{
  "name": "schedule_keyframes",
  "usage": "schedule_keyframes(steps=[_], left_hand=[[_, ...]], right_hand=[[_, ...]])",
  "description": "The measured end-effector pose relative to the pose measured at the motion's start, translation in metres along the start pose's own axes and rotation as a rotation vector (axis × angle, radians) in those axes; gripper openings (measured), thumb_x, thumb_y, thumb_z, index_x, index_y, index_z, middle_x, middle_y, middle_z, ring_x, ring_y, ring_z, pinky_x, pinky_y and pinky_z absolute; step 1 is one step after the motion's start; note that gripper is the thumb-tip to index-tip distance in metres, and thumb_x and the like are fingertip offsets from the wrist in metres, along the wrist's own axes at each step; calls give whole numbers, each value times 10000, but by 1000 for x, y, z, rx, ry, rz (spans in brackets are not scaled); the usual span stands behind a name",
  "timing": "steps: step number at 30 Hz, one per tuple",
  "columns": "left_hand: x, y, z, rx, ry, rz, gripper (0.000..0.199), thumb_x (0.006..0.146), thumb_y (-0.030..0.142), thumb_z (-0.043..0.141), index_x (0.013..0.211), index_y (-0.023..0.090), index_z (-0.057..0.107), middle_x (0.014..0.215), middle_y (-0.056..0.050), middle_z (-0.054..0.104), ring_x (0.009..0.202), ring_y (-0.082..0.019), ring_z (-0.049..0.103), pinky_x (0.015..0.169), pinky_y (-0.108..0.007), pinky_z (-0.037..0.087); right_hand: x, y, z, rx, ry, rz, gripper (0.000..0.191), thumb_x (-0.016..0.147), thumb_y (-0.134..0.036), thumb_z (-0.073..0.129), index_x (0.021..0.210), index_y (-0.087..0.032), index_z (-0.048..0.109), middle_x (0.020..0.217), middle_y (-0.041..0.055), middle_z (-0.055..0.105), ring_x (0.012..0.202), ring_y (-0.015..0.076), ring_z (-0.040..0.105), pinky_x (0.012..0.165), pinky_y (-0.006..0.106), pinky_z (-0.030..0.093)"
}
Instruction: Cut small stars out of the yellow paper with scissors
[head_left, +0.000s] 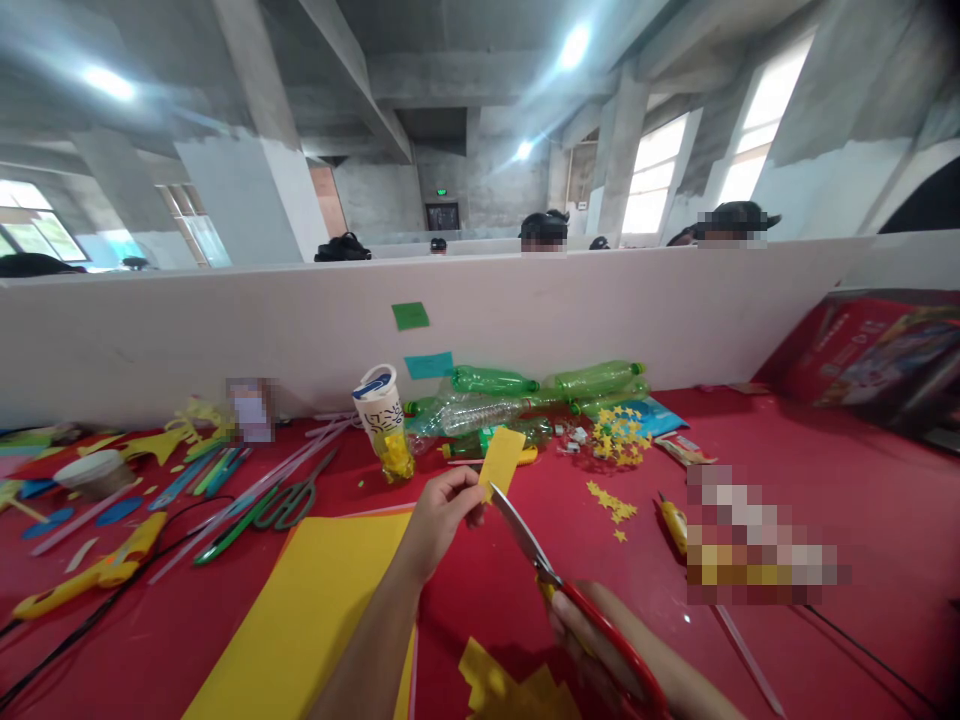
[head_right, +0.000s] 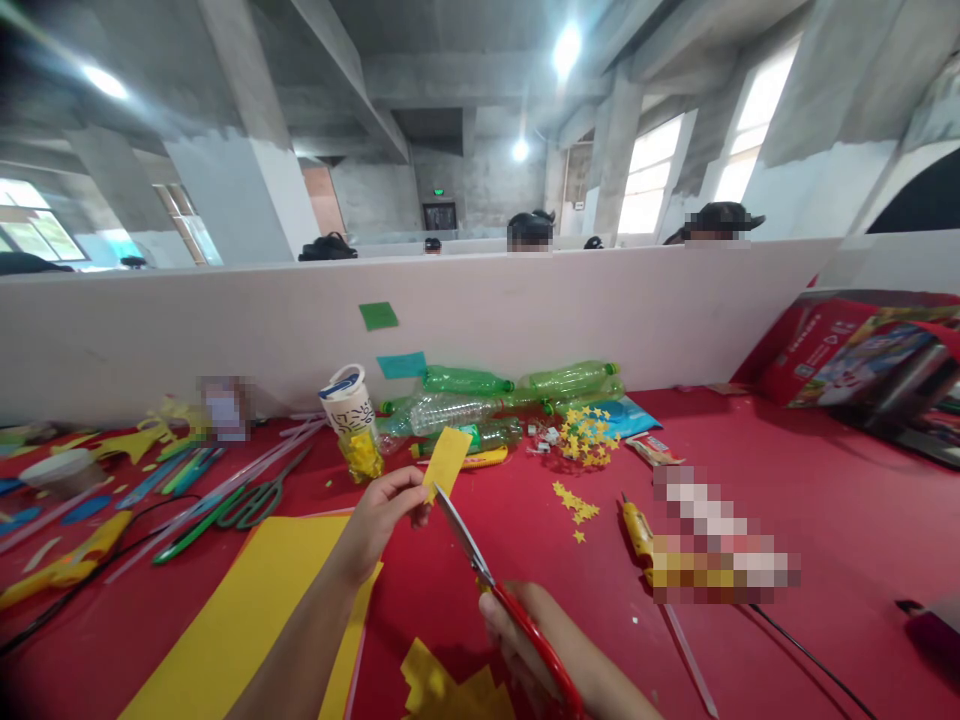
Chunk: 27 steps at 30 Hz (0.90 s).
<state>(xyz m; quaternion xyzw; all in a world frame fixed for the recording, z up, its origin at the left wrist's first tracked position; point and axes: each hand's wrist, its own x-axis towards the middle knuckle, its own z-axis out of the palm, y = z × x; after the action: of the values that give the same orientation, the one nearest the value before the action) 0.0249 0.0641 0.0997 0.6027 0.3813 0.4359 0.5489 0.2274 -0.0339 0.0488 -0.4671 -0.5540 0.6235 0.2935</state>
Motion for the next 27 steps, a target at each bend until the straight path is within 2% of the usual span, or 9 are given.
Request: schedule_keyframes(steps=[8,16,19,23,27], left_hand=[[0,0,-3,-12,0,-16,160,792,209,530,640,159,526,553,28,522,530,-103,482,538,-227,391],[-1,3,6,-22,-47,-53,198,800,266,558,642,148,543,588,5,549,548,-117,520,548,-243,411],[-1,1,7,-51,-20,-21,174,807,256,550,670,149,558,610,3,562,564,-118,531,559,-241,417],[-1,0,6,-79,40,-12,146,806,251,553,695,157,564,609,5,575,570,-117,528,562,-235,417],[-1,1,6,-71,42,12,155,810,255,545,687,161,559,603,4,579,574,-120,526,566,-234,413]], right_hand=[[1,2,0,-46,7,-28,551,810,-706,378,618,-190,397,434,-90,321,342,34,278,347,173,179],[7,11,2,-34,97,-31,562,764,-751,388,635,-204,379,447,-88,320,350,44,279,335,176,188],[7,10,2,-33,109,-10,553,763,-746,397,651,-205,377,447,-105,291,336,36,263,317,162,176],[4,4,3,-26,83,14,564,750,-757,401,651,-202,371,474,-101,291,370,36,271,338,159,182],[1,-4,2,-55,35,-53,562,771,-746,383,633,-202,366,467,-94,294,369,38,253,349,180,185]])
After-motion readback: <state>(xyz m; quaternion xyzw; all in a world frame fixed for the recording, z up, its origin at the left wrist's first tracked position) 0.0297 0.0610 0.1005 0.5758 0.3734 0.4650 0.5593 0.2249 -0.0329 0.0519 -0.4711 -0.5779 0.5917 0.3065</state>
